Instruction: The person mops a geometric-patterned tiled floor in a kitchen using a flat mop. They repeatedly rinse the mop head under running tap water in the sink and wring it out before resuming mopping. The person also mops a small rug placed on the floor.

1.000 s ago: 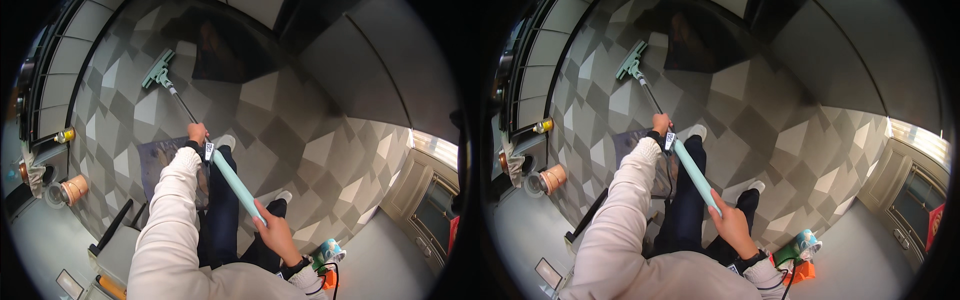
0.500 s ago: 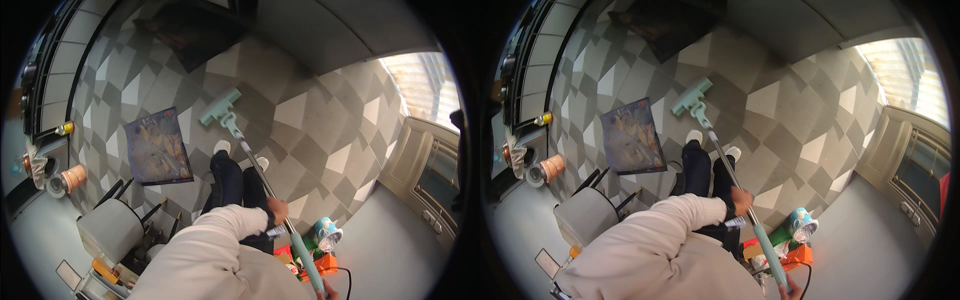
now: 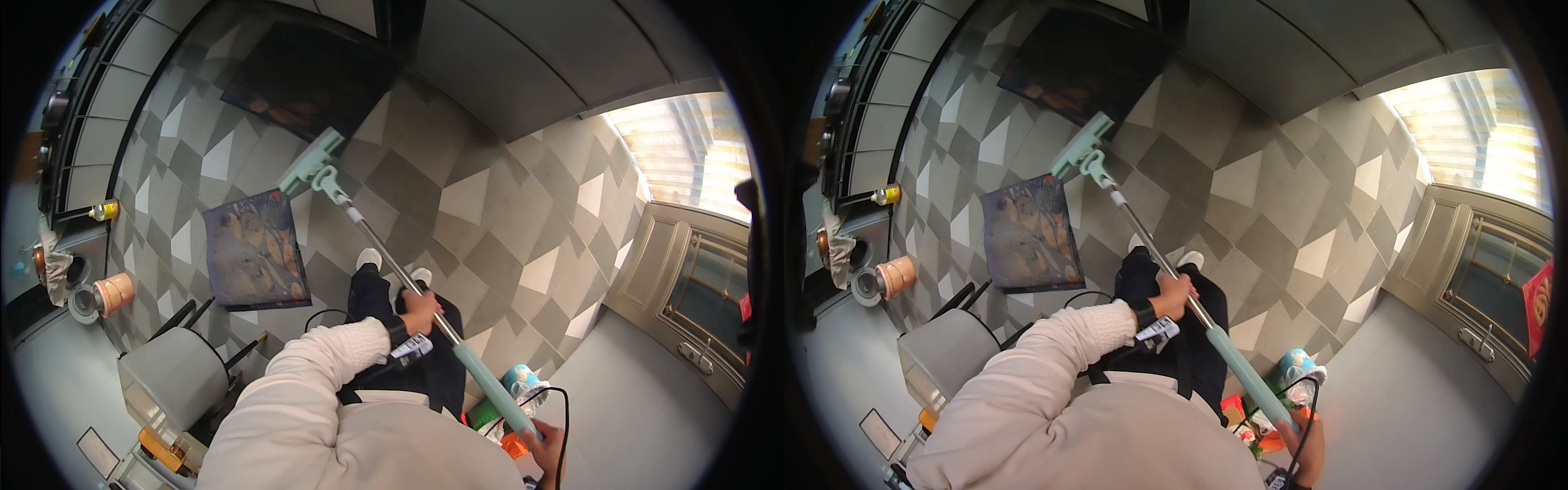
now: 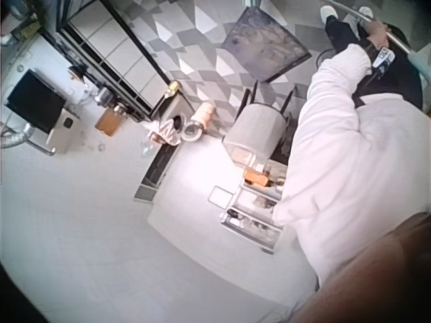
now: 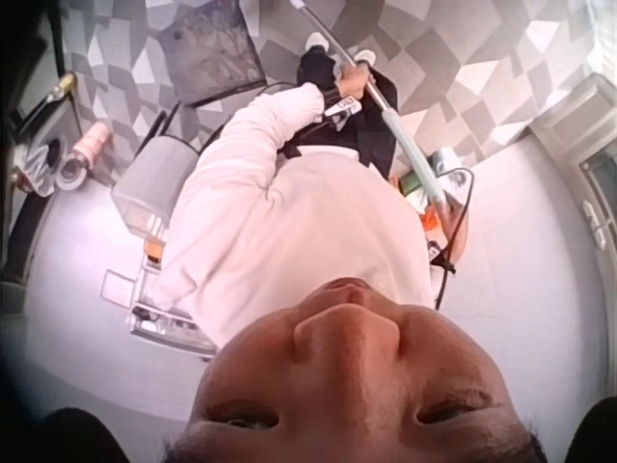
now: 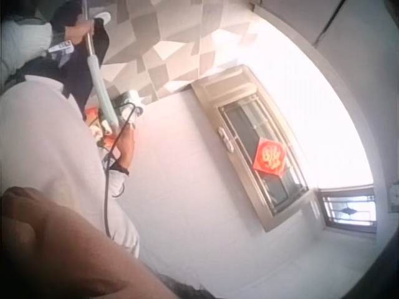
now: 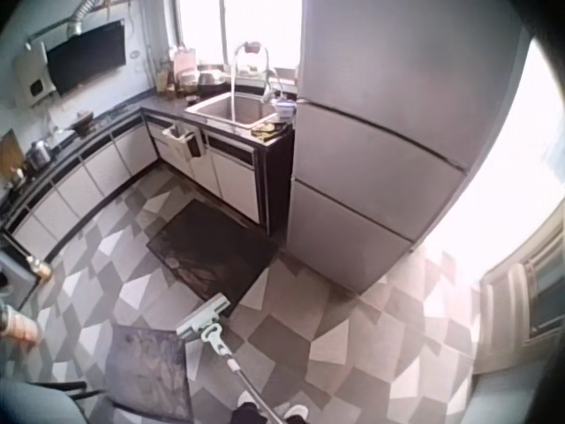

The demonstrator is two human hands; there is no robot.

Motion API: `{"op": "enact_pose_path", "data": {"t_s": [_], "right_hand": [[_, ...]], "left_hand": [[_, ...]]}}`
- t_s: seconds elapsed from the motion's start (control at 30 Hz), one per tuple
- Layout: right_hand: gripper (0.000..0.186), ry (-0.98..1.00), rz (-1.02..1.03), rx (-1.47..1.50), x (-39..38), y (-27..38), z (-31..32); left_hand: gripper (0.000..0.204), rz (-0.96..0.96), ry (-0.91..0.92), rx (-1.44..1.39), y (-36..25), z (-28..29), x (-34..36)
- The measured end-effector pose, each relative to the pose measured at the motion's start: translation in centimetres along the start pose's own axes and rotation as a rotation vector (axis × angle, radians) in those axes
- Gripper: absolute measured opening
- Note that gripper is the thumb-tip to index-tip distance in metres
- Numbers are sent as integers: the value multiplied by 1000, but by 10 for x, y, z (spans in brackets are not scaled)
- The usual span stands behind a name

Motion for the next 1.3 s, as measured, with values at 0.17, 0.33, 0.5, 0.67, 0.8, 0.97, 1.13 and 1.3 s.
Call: {"op": "enact_pose_path", "data": {"t_s": [0.17, 0.33, 0.5, 0.67, 0.8, 0.97, 1.13, 1.3], "right_hand": [[36, 10, 291, -118, 68, 69, -22], [43, 57, 478, -169, 124, 93, -9], [42, 55, 552, -183, 153, 49, 30], [39, 95, 509, -205, 170, -1, 70], [37, 64, 596, -288, 182, -6, 74], [38, 19, 484, -402, 179, -37, 95], [42, -133, 155, -356, 111, -107, 208], [42, -188, -341, -584, 3, -152, 290]], "left_hand": [[19, -124, -103, -66, -62, 37, 55], [16, -75, -146, -244, -79, 37, 100], [17, 15, -146, -216, -27, -1, 96], [16, 77, -61, -267, 30, -52, 81], [18, 39, -54, -258, 43, -69, 94], [23, -98, -224, -31, 81, -106, 96], [23, -27, -194, 88, 174, -229, -27], [6, 717, 518, -16, 225, -304, -170]]}}
Point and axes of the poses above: each hand's wrist, its own x-axis towards the middle knuckle, its own z-axis out of the back of the hand, y = z × x, the point moved 4 cm from there along x, towards the middle knuckle, and after that the axes turned 9 degrees about -y, right-handed, at the moved point
